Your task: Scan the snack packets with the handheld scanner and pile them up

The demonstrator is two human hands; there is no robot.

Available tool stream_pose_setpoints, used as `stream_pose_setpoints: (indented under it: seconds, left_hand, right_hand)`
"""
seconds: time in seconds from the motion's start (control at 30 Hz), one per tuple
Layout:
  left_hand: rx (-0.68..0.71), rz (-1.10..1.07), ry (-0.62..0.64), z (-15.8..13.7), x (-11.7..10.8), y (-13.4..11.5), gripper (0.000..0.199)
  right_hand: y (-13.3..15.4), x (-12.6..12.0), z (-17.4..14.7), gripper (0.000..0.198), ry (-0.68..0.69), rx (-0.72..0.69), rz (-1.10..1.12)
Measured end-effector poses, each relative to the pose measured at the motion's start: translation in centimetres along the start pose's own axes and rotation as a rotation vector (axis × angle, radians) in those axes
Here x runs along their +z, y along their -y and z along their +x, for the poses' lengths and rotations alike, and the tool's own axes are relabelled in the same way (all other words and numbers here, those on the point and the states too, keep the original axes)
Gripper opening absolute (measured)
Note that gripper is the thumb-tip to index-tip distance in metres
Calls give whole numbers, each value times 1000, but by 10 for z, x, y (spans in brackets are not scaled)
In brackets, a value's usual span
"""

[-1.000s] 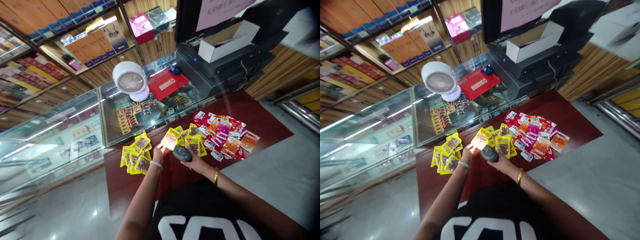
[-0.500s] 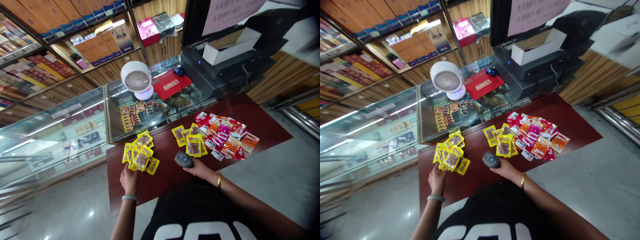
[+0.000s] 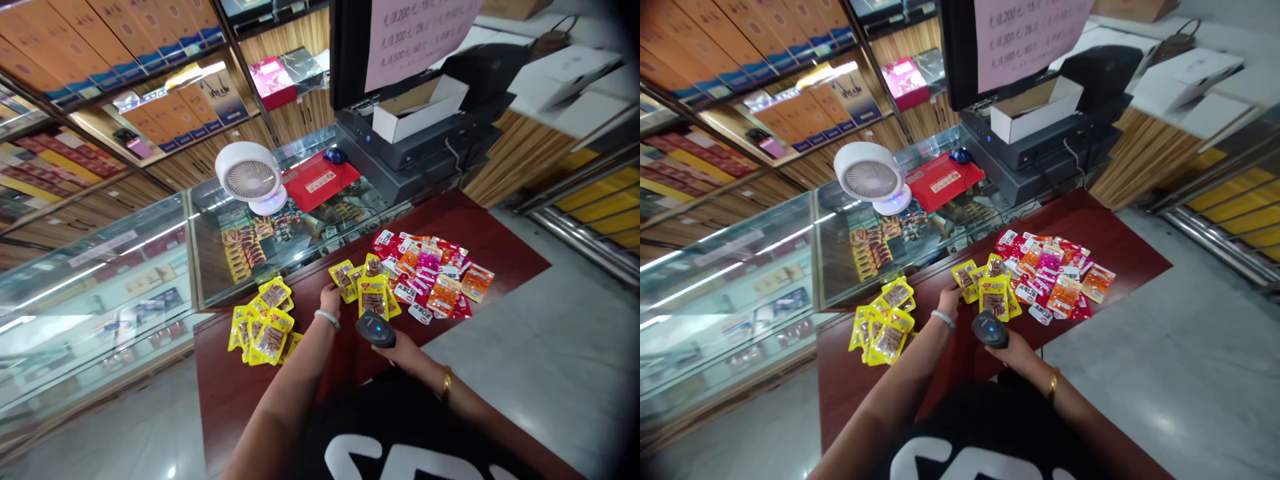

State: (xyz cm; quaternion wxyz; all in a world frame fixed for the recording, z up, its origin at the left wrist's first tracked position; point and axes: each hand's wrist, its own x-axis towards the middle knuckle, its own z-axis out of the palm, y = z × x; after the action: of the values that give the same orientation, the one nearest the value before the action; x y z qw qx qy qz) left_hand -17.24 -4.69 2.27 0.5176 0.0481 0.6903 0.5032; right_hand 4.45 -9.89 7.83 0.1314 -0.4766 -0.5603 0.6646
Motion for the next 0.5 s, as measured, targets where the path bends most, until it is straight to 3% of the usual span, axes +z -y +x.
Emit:
stream_pose_setpoints:
  seconds: [0.1, 0.2, 0.3, 0.5]
  left_hand:
    - [-2, 54, -33, 10, 13, -1, 20]
    - [13, 101, -40, 9, 7, 0, 17]
    - [26, 136, -17, -5, -21, 5, 22]
    - [71, 233, 65, -57, -102, 27, 43]
  right_hand:
    - [-1, -4, 0, 45, -33, -17, 16]
    - [2, -8, 3, 46, -41, -23, 28]
    - [10, -11, 6, 48, -43, -28, 20]
    - [30, -1, 11, 42, 22, -22, 1]
